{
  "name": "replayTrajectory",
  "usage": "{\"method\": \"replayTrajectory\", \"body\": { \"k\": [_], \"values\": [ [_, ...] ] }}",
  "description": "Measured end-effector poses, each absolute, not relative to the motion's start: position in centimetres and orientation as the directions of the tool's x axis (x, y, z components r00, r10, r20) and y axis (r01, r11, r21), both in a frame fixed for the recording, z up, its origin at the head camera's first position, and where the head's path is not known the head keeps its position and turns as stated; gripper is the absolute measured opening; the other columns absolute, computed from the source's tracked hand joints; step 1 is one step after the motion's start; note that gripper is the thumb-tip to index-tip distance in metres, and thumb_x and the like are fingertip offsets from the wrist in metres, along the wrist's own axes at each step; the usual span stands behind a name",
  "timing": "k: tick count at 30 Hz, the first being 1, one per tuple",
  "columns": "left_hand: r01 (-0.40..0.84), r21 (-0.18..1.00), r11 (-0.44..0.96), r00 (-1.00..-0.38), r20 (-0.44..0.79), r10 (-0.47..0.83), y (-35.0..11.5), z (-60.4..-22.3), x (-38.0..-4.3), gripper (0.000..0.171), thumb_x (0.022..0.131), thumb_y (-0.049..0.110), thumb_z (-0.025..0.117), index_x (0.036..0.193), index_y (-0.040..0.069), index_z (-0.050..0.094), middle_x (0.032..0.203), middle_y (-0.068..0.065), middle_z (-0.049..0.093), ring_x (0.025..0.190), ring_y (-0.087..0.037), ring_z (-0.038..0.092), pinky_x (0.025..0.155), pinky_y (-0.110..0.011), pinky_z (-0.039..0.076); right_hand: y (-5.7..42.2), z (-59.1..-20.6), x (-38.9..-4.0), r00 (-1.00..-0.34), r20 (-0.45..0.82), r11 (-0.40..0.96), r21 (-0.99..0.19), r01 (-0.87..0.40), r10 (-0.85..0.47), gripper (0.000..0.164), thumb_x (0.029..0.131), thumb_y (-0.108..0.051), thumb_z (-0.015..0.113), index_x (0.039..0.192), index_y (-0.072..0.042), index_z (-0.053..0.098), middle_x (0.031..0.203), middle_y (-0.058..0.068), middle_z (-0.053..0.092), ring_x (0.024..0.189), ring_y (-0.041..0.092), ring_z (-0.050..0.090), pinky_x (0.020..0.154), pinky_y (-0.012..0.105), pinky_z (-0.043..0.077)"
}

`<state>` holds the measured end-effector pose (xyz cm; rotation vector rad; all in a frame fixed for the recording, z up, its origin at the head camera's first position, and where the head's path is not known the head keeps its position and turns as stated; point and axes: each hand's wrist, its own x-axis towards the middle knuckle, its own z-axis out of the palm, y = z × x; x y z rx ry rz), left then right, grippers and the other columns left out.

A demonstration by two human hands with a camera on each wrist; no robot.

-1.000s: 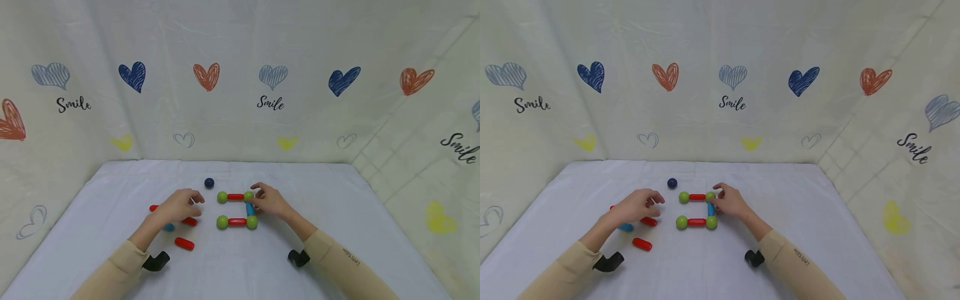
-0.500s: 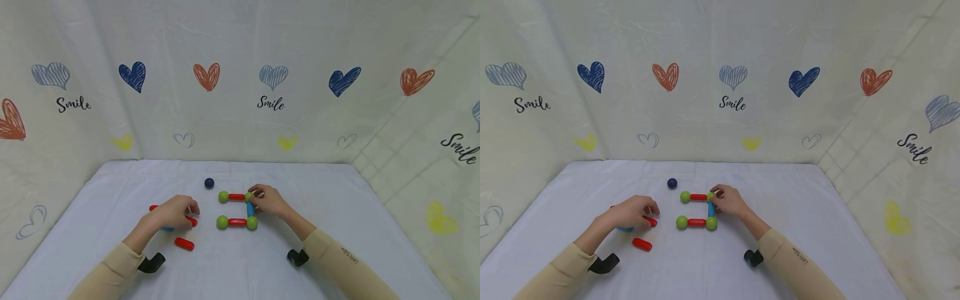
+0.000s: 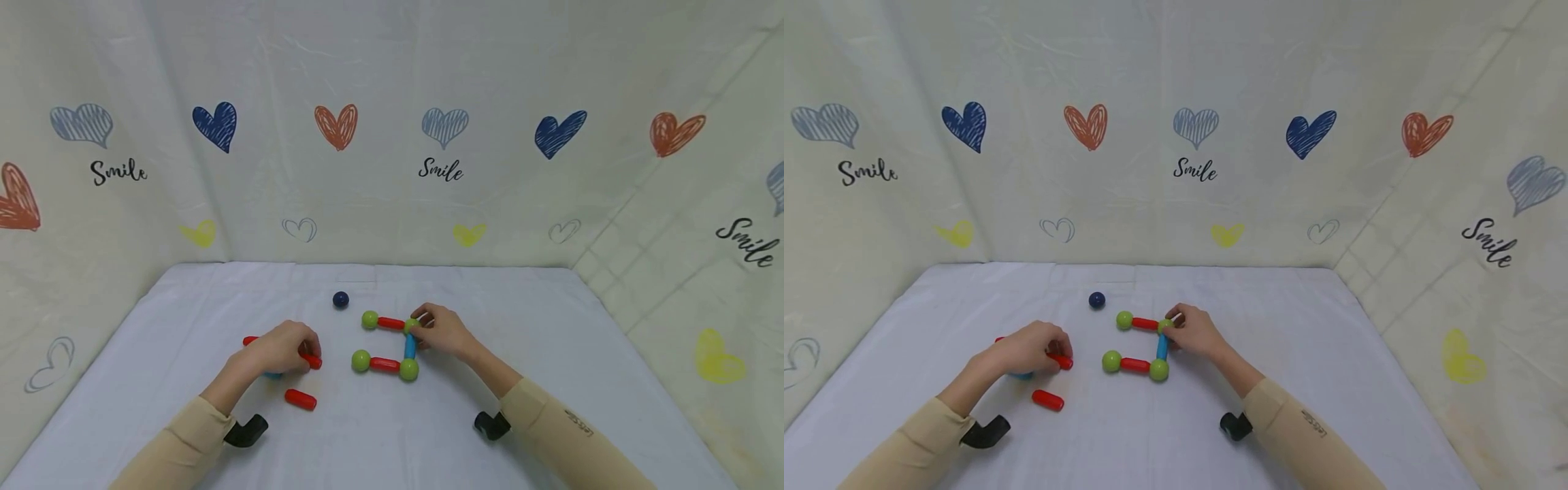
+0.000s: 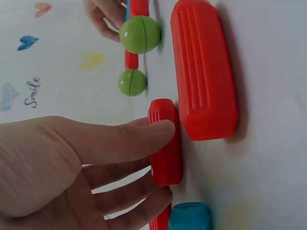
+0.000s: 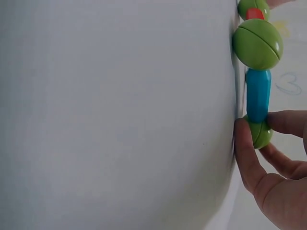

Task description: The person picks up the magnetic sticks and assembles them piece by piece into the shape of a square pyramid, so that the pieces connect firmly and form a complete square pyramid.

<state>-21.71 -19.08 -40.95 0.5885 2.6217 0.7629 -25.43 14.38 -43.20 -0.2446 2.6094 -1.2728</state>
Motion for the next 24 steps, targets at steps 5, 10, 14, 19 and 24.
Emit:
{"method": "replayTrajectory", "body": {
  "k": [5, 10, 14, 19, 24],
  "values": [
    [0.308, 0.569, 0.763, -0.855, -0.186, 0.484, -19.1, -41.2, -21.9, 0.017, 0.087, 0.0, 0.079, 0.096, 0.012, 0.073, 0.087, 0.005, 0.063, 0.083, -0.017, 0.057, 0.078, -0.035, 0.054, 14.7, -43.1, -25.2, -0.96, -0.133, 0.615, -0.787, -0.049, -0.246, 0.027, 0.095, -0.013, 0.073, 0.117, 0.0, 0.063, 0.104, 0.013, 0.063, 0.072, 0.018, 0.068, 0.069, 0.031, 0.06],
    [0.297, 0.578, 0.76, -0.868, -0.168, 0.467, -19.0, -41.5, -22.0, 0.017, 0.087, 0.001, 0.08, 0.098, 0.013, 0.073, 0.088, 0.005, 0.064, 0.084, -0.017, 0.058, 0.079, -0.035, 0.054, 15.0, -43.1, -24.9, -0.96, -0.139, 0.622, -0.782, -0.044, -0.243, 0.027, 0.095, -0.014, 0.074, 0.116, -0.002, 0.062, 0.103, 0.011, 0.063, 0.072, 0.018, 0.068, 0.069, 0.03, 0.059],
    [0.276, 0.578, 0.768, -0.884, -0.161, 0.439, -18.7, -41.8, -22.3, 0.018, 0.087, 0.004, 0.081, 0.101, 0.012, 0.074, 0.091, 0.004, 0.064, 0.086, -0.018, 0.058, 0.081, -0.036, 0.055, 15.2, -43.0, -24.6, -0.958, -0.147, 0.62, -0.783, -0.038, -0.245, 0.027, 0.094, -0.014, 0.074, 0.115, -0.002, 0.062, 0.102, 0.011, 0.063, 0.072, 0.019, 0.069, 0.069, 0.03, 0.059],
    [0.26, 0.588, 0.766, -0.904, -0.131, 0.407, -18.4, -42.0, -22.7, 0.019, 0.088, 0.005, 0.081, 0.105, 0.011, 0.073, 0.092, 0.002, 0.064, 0.087, -0.019, 0.058, 0.079, -0.034, 0.055, 15.6, -43.0, -24.2, -0.955, -0.142, 0.61, -0.791, -0.05, -0.262, 0.025, 0.093, -0.015, 0.076, 0.11, -0.002, 0.062, 0.096, 0.01, 0.063, 0.07, 0.019, 0.069, 0.068, 0.031, 0.059],
    [0.268, 0.602, 0.752, -0.916, -0.082, 0.392, -17.9, -41.9, -22.7, 0.019, 0.089, 0.005, 0.079, 0.107, 0.01, 0.073, 0.091, 0.002, 0.064, 0.086, -0.019, 0.058, 0.075, -0.032, 0.055, 15.8, -43.0, -23.6, -0.953, -0.145, 0.625, -0.779, -0.057, -0.268, 0.023, 0.094, -0.018, 0.076, 0.105, -0.004, 0.062, 0.091, 0.007, 0.064, 0.066, 0.019, 0.067, 0.066, 0.031, 0.058]
  ]
}}
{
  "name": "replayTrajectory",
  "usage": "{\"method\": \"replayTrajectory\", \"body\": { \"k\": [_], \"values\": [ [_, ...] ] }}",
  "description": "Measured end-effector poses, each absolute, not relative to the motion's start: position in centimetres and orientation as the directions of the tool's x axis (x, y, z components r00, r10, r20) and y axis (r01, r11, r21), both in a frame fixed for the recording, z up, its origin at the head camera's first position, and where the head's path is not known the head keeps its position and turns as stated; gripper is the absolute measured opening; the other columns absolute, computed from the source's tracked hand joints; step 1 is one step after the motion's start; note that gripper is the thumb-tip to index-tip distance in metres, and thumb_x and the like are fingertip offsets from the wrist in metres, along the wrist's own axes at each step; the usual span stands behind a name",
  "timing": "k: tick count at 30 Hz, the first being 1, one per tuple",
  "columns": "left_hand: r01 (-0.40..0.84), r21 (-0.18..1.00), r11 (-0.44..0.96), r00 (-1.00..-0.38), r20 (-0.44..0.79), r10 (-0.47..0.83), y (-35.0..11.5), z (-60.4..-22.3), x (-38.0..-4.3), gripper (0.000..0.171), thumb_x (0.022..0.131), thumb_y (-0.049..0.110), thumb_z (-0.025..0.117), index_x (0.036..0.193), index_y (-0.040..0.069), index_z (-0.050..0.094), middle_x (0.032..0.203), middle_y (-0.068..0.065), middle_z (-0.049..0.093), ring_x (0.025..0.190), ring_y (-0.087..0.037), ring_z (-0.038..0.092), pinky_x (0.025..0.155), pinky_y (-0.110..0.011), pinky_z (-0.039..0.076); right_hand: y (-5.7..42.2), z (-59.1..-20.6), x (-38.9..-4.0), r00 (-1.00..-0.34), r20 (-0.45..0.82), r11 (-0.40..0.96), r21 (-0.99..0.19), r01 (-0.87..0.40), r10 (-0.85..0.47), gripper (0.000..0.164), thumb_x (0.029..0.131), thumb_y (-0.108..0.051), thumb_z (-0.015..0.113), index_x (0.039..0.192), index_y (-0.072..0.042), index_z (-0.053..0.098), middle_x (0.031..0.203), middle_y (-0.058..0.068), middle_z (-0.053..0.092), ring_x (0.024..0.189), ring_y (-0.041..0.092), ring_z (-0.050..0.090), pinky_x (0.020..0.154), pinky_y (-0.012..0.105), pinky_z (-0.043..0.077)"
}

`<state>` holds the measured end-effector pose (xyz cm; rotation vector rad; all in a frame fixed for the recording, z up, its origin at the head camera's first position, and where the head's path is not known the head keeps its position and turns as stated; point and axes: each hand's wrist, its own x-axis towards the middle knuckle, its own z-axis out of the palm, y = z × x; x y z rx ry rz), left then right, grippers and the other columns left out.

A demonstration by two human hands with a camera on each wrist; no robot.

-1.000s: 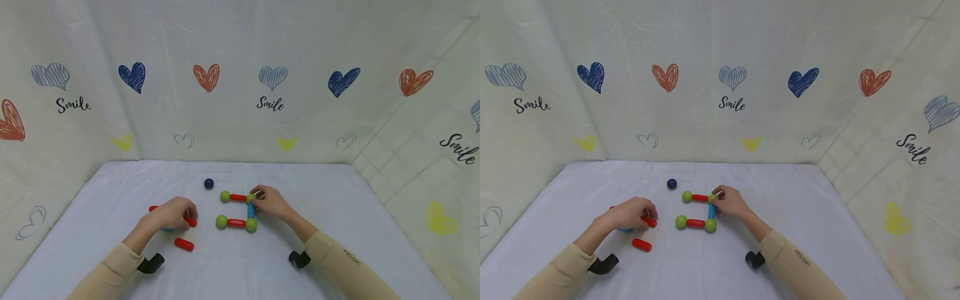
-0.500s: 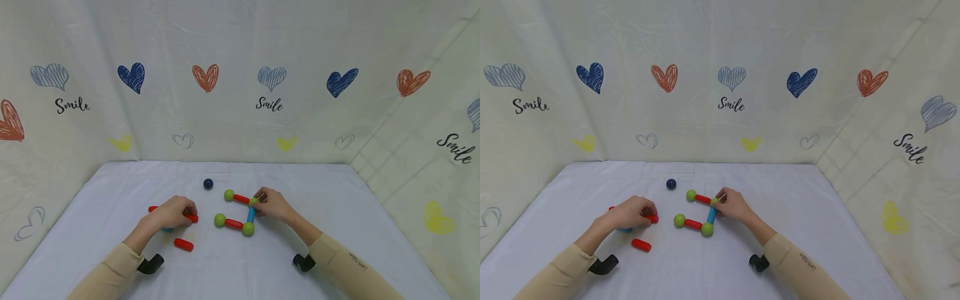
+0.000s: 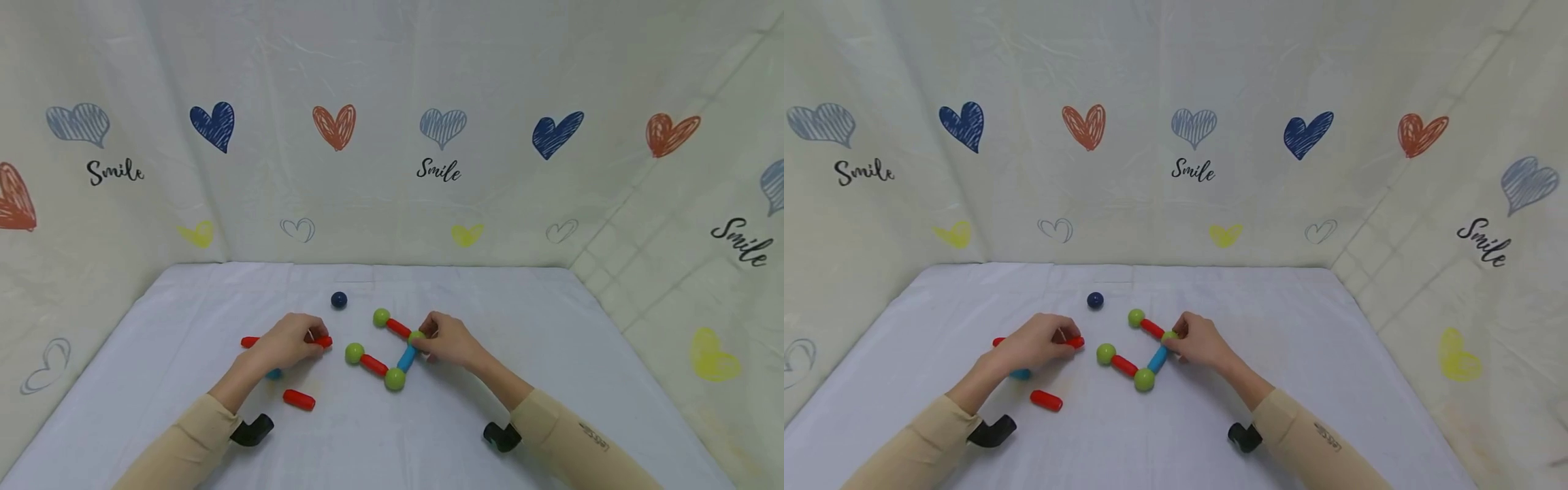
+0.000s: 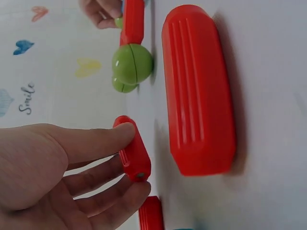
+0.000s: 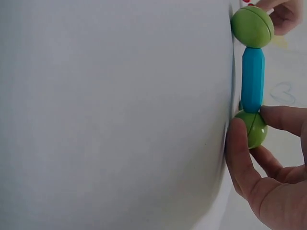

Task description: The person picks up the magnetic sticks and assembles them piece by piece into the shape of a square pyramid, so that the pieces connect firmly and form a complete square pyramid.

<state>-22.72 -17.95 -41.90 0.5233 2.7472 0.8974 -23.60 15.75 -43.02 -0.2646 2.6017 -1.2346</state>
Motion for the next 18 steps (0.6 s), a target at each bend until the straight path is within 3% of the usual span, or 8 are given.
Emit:
{"method": "replayTrajectory", "body": {
  "k": [10, 14, 18],
  "values": [
    [0.301, 0.591, 0.748, -0.93, 0.009, 0.367, -16.6, -41.8, -23.0, 0.018, 0.09, 0.007, 0.079, 0.107, 0.01, 0.074, 0.092, 0.004, 0.067, 0.085, -0.016, 0.061, 0.079, -0.032, 0.055, 15.3, -42.9, -22.5, -0.941, -0.16, 0.656, -0.75, -0.08, -0.298, 0.03, 0.09, -0.028, 0.081, 0.099, -0.006, 0.062, 0.084, 0.004, 0.064, 0.062, 0.018, 0.064, 0.061, 0.031, 0.052],
    [0.287, 0.607, 0.741, -0.938, 0.021, 0.347, -15.4, -41.6, -23.4, 0.021, 0.09, 0.008, 0.08, 0.11, 0.01, 0.073, 0.096, 0.002, 0.068, 0.088, -0.017, 0.061, 0.079, -0.031, 0.056, 14.8, -42.8, -22.6, -0.948, -0.144, 0.666, -0.741, -0.086, -0.283, 0.036, 0.091, -0.036, 0.079, 0.106, -0.007, 0.063, 0.088, 0.004, 0.064, 0.068, 0.018, 0.061, 0.063, 0.031, 0.052],
    [0.254, 0.641, 0.724, -0.949, 0.021, 0.315, -14.0, -41.4, -23.7, 0.023, 0.09, 0.009, 0.08, 0.111, 0.01, 0.072, 0.099, 0.0, 0.068, 0.09, -0.018, 0.061, 0.077, -0.03, 0.056, 14.2, -42.8, -22.9, -0.958, -0.108, 0.671, -0.734, -0.103, -0.265, 0.035, 0.095, -0.032, 0.074, 0.115, -0.005, 0.064, 0.092, 0.003, 0.063, 0.077, 0.018, 0.059, 0.066, 0.031, 0.053]
  ]
}}
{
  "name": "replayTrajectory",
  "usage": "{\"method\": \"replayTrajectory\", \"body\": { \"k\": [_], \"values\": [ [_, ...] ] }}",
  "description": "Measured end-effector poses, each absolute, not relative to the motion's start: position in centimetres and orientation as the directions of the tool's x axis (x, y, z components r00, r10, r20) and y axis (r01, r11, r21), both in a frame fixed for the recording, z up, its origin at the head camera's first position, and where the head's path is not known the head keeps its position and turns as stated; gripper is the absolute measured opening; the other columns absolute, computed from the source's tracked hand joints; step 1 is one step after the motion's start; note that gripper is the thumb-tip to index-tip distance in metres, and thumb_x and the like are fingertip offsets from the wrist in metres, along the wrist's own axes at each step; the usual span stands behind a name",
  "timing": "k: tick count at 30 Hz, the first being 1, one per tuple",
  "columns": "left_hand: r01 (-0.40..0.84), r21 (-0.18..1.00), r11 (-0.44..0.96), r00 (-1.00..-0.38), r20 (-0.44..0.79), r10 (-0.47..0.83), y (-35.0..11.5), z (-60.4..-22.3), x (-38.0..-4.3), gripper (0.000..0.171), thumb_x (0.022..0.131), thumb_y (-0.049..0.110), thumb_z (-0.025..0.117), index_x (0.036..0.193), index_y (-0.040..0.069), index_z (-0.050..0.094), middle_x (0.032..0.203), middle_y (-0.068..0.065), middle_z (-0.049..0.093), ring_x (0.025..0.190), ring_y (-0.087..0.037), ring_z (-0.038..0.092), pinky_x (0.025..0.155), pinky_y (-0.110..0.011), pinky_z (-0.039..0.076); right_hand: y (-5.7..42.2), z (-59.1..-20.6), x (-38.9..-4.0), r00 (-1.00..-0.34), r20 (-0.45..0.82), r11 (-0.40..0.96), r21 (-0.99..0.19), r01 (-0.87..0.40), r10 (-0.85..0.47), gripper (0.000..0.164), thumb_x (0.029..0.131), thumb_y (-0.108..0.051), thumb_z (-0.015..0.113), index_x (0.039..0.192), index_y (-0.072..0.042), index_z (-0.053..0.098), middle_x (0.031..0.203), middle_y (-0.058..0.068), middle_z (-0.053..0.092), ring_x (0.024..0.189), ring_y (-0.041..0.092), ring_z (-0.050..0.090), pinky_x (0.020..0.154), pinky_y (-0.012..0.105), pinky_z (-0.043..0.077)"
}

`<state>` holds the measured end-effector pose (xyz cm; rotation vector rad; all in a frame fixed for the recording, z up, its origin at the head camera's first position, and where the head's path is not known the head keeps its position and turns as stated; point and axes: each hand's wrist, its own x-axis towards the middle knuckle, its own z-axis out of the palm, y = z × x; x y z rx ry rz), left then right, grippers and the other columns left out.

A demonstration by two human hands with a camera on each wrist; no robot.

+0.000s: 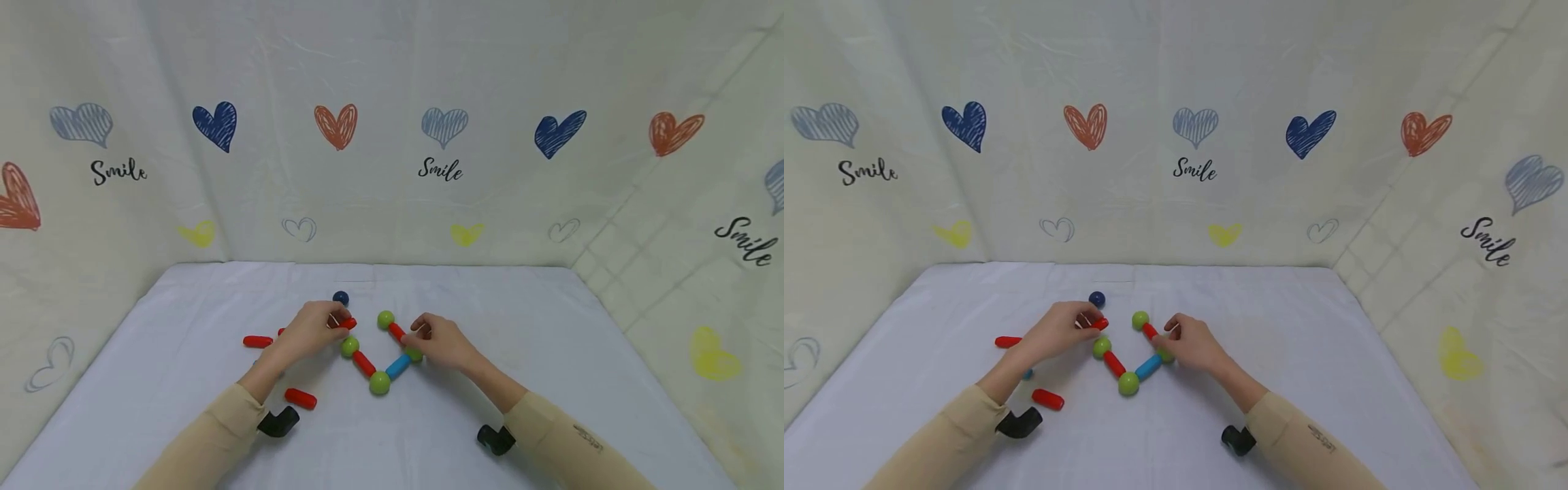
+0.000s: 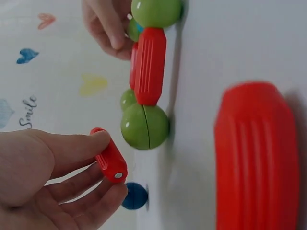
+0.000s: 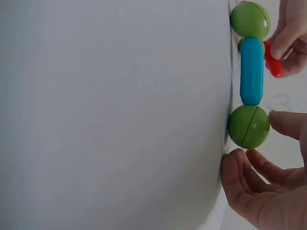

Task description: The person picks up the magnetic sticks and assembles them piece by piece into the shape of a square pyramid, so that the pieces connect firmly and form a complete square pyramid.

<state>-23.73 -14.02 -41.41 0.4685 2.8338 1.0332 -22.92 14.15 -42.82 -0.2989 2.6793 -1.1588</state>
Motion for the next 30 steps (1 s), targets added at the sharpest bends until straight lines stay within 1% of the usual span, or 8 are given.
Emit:
{"method": "replayTrajectory", "body": {
  "k": [5, 9, 16, 21, 30],
  "values": [
    [0.252, 0.668, 0.7, -0.951, 0.034, 0.309, -12.4, -41.5, -24.2, 0.021, 0.091, 0.011, 0.08, 0.111, 0.011, 0.073, 0.099, 0.001, 0.068, 0.089, -0.018, 0.061, 0.077, -0.029, 0.056, 13.4, -42.9, -23.6, -0.962, -0.082, 0.681, -0.721, -0.124, -0.262, 0.031, 0.097, -0.024, 0.071, 0.12, -0.003, 0.065, 0.092, 0.002, 0.064, 0.082, 0.018, 0.058, 0.07, 0.03, 0.053],
    [0.266, 0.683, 0.68, -0.944, 0.043, 0.326, -11.5, -41.7, -24.5, 0.022, 0.091, 0.012, 0.08, 0.112, 0.01, 0.072, 0.097, 0.001, 0.068, 0.088, -0.018, 0.061, 0.076, -0.028, 0.056, 13.1, -42.9, -23.9, -0.956, -0.086, 0.669, -0.732, -0.13, -0.281, 0.03, 0.097, -0.018, 0.071, 0.121, -0.002, 0.066, 0.093, 0.003, 0.064, 0.085, 0.019, 0.058, 0.071, 0.03, 0.054],
    [0.286, 0.682, 0.673, -0.937, 0.053, 0.344, -10.5, -41.9, -24.6, 0.022, 0.091, 0.011, 0.08, 0.111, 0.007, 0.072, 0.093, 0.0, 0.068, 0.085, -0.018, 0.062, 0.073, -0.028, 0.057, 12.8, -43.1, -24.2, -0.95, -0.084, 0.664, -0.733, -0.146, -0.301, 0.032, 0.095, -0.016, 0.074, 0.123, -0.003, 0.066, 0.095, 0.003, 0.065, 0.089, 0.019, 0.06, 0.075, 0.031, 0.056],
    [0.286, 0.671, 0.684, -0.937, 0.046, 0.347, -10.2, -41.9, -24.6, 0.022, 0.091, 0.011, 0.079, 0.112, 0.006, 0.072, 0.093, 0.0, 0.068, 0.085, -0.018, 0.062, 0.073, -0.028, 0.057, 12.8, -43.1, -24.1, -0.948, -0.076, 0.663, -0.732, -0.156, -0.308, 0.033, 0.094, -0.015, 0.075, 0.124, -0.003, 0.066, 0.094, 0.003, 0.065, 0.088, 0.019, 0.06, 0.074, 0.031, 0.056],
    [0.295, 0.658, 0.693, -0.928, 0.024, 0.371, -9.9, -42.6, -24.8, 0.026, 0.09, 0.007, 0.079, 0.115, 0.005, 0.073, 0.097, -0.002, 0.069, 0.09, -0.019, 0.063, 0.079, -0.03, 0.058, 12.7, -43.3, -24.1, -0.941, -0.077, 0.658, -0.734, -0.169, -0.328, 0.037, 0.094, -0.013, 0.075, 0.127, -0.002, 0.064, 0.091, 0.003, 0.065, 0.084, 0.018, 0.059, 0.071, 0.03, 0.055]
  ]
}}
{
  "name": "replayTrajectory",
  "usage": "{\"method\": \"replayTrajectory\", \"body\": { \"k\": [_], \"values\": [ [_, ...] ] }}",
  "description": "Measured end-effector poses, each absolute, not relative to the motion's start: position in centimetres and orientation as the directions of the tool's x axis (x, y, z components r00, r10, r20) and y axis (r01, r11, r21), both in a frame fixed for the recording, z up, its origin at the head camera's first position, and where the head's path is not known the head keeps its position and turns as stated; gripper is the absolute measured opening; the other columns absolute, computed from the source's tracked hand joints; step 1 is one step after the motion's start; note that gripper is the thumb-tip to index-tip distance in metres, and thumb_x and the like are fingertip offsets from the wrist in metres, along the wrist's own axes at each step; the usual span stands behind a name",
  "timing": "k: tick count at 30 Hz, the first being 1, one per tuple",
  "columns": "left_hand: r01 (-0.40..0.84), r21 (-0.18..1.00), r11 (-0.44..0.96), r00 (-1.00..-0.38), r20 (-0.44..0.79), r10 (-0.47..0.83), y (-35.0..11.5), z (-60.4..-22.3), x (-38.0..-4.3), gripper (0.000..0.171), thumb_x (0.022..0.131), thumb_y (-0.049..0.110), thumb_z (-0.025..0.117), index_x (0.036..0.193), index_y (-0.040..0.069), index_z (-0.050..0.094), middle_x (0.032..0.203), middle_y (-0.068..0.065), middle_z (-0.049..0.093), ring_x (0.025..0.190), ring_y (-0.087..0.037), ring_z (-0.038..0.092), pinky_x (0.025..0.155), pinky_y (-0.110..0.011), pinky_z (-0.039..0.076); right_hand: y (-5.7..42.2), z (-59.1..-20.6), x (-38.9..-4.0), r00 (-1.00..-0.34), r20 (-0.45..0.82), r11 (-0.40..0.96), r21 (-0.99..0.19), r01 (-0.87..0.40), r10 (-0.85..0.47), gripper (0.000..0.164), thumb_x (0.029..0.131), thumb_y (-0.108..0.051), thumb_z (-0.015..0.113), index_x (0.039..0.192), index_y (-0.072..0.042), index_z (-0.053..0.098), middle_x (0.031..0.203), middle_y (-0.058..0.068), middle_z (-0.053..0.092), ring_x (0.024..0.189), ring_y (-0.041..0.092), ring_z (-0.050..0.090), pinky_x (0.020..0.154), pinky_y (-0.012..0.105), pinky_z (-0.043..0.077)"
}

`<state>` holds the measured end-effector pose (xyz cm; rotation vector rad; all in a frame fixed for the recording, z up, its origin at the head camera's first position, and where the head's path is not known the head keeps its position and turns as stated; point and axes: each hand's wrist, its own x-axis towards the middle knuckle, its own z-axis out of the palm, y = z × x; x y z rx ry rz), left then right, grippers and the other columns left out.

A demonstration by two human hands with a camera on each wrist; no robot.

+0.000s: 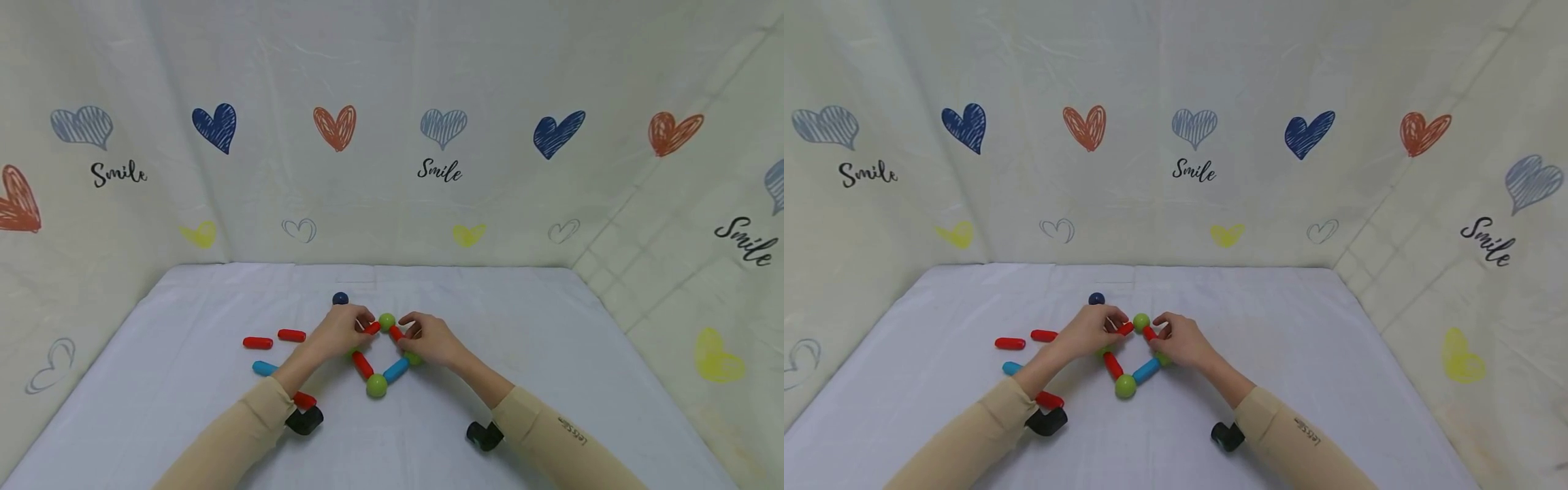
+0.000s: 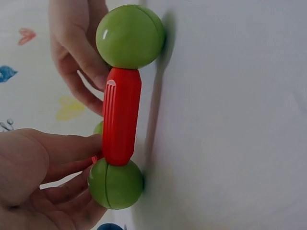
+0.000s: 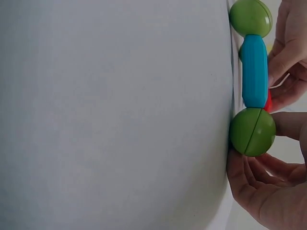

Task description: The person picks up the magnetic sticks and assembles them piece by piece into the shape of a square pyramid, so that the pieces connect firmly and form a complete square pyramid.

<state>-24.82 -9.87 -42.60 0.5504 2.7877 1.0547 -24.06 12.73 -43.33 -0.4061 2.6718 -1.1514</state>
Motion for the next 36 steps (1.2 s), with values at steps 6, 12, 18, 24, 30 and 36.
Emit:
{"method": "replayTrajectory", "body": {
  "k": [6, 12, 18, 24, 30, 36],
  "values": [
    [0.294, 0.659, 0.692, -0.926, 0.017, 0.377, -9.8, -42.9, -25.0, 0.024, 0.09, 0.006, 0.079, 0.113, 0.005, 0.073, 0.096, -0.002, 0.069, 0.087, -0.019, 0.063, 0.077, -0.029, 0.058, 12.8, -43.3, -23.9, -0.94, -0.082, 0.664, -0.728, -0.171, -0.332, 0.043, 0.093, -0.012, 0.076, 0.133, -0.002, 0.061, 0.091, 0.003, 0.064, 0.082, 0.018, 0.059, 0.07, 0.03, 0.055],
    [0.299, 0.661, 0.688, -0.921, 0.011, 0.389, -9.6, -42.8, -25.1, 0.023, 0.09, 0.005, 0.079, 0.113, 0.004, 0.074, 0.094, -0.003, 0.069, 0.085, -0.018, 0.062, 0.073, -0.028, 0.057, 12.9, -43.3, -23.7, -0.936, -0.097, 0.656, -0.738, -0.161, -0.339, 0.05, 0.093, -0.013, 0.075, 0.139, -0.003, 0.057, 0.091, 0.002, 0.064, 0.08, 0.018, 0.059, 0.068, 0.029, 0.055],
    [0.307, 0.655, 0.691, -0.915, 0.004, 0.403, -9.4, -42.6, -25.3, 0.023, 0.09, 0.006, 0.079, 0.113, 0.005, 0.075, 0.095, -0.003, 0.07, 0.086, -0.018, 0.061, 0.072, -0.026, 0.057, 12.9, -43.5, -23.7, -0.935, -0.101, 0.653, -0.741, -0.158, -0.34, 0.055, 0.094, -0.016, 0.074, 0.144, -0.005, 0.053, 0.09, 0.002, 0.062, 0.075, 0.017, 0.058, 0.066, 0.029, 0.053],
    [0.307, 0.655, 0.69, -0.912, -0.004, 0.409, -9.2, -42.6, -25.5, 0.025, 0.089, 0.005, 0.08, 0.113, 0.005, 0.074, 0.097, -0.003, 0.07, 0.086, -0.018, 0.061, 0.073, -0.027, 0.057, 13.0, -43.6, -23.5, -0.923, -0.097, 0.631, -0.755, -0.176, -0.373, 0.056, 0.095, -0.019, 0.073, 0.145, -0.004, 0.052, 0.092, 0.002, 0.064, 0.077, 0.017, 0.059, 0.068, 0.03, 0.053],
    [0.321, 0.644, 0.694, -0.907, -0.002, 0.422, -9.0, -42.8, -25.8, 0.023, 0.09, 0.006, 0.079, 0.113, 0.007, 0.074, 0.098, -0.002, 0.069, 0.085, -0.018, 0.061, 0.074, -0.028, 0.057, 12.9, -43.6, -23.3, -0.928, -0.107, 0.626, -0.764, -0.153, -0.358, 0.051, 0.095, -0.018, 0.073, 0.14, -0.004, 0.052, 0.089, 0.002, 0.064, 0.074, 0.017, 0.06, 0.068, 0.029, 0.054],
    [0.355, 0.635, 0.686, -0.894, 0.014, 0.449, -8.7, -42.8, -26.0, 0.022, 0.091, 0.004, 0.078, 0.112, 0.009, 0.074, 0.098, -0.001, 0.07, 0.088, -0.019, 0.061, 0.078, -0.029, 0.057, 12.9, -43.6, -23.3, -0.934, -0.111, 0.603, -0.788, -0.126, -0.34, 0.054, 0.094, -0.017, 0.075, 0.139, -0.002, 0.05, 0.088, 0.003, 0.063, 0.069, 0.017, 0.061, 0.065, 0.03, 0.055]
  ]
}}
